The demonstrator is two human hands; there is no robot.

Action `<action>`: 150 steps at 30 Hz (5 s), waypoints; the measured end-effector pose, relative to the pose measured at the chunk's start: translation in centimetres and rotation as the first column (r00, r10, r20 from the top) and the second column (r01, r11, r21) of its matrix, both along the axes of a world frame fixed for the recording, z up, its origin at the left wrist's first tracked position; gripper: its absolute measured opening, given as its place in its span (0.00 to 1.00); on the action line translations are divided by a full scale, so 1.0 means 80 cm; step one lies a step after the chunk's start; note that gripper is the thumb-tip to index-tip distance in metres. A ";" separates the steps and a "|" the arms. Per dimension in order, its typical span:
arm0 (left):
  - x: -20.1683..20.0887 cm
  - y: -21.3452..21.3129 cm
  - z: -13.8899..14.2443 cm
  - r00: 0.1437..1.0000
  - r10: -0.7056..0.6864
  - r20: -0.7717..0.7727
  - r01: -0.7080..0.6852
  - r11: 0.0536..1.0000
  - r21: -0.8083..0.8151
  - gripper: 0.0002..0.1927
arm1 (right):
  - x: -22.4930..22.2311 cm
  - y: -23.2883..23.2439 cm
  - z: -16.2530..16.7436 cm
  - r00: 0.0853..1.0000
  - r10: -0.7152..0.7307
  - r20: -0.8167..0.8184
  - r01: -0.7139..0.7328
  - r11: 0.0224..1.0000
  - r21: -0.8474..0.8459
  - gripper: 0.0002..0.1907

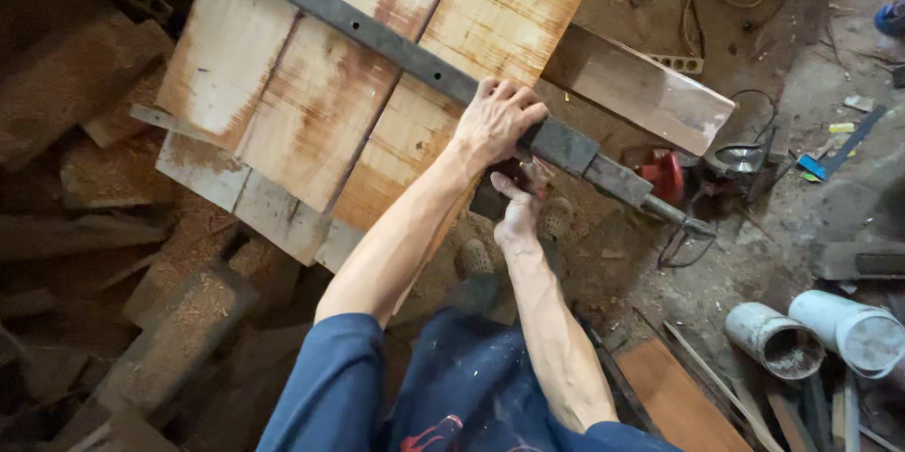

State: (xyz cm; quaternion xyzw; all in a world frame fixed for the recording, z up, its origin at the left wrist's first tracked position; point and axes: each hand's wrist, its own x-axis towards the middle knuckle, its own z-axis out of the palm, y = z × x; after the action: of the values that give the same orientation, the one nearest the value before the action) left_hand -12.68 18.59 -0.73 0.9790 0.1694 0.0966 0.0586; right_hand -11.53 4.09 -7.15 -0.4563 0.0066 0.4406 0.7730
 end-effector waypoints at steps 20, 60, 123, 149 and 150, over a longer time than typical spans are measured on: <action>-0.101 -0.232 0.022 0.703 0.493 -0.513 -0.475 -0.212 -0.854 0.32 | -0.003 -0.202 -0.010 0.695 0.467 0.546 -0.334 0.883 -0.330 0.36; 0.012 -0.055 -0.022 0.963 0.254 0.093 -0.132 0.742 -0.658 0.47 | 0.228 -0.225 -0.029 0.731 -0.259 0.632 0.626 0.624 -0.468 0.10; -0.021 0.031 -0.030 0.968 0.087 -0.236 -0.135 0.972 -0.193 0.68 | 0.039 -0.063 -0.011 0.862 0.465 -0.202 -0.474 0.881 0.003 0.23; 0.016 0.017 -0.011 0.954 -0.002 -0.299 -0.057 0.980 -0.189 0.41 | 0.041 -0.051 -0.042 0.953 0.289 -0.097 -0.301 0.939 -0.165 0.18; 0.022 0.019 -0.017 0.962 -0.028 -0.270 -0.027 0.980 -0.196 0.39 | 0.042 -0.050 -0.040 0.954 0.291 -0.076 -0.301 0.937 -0.179 0.18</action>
State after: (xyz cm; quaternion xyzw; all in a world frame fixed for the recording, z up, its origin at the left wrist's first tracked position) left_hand -10.95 20.14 -2.11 0.9723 0.1845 -0.0558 0.1321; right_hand -8.15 0.12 -10.31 -0.5125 -0.0016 0.5602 0.6508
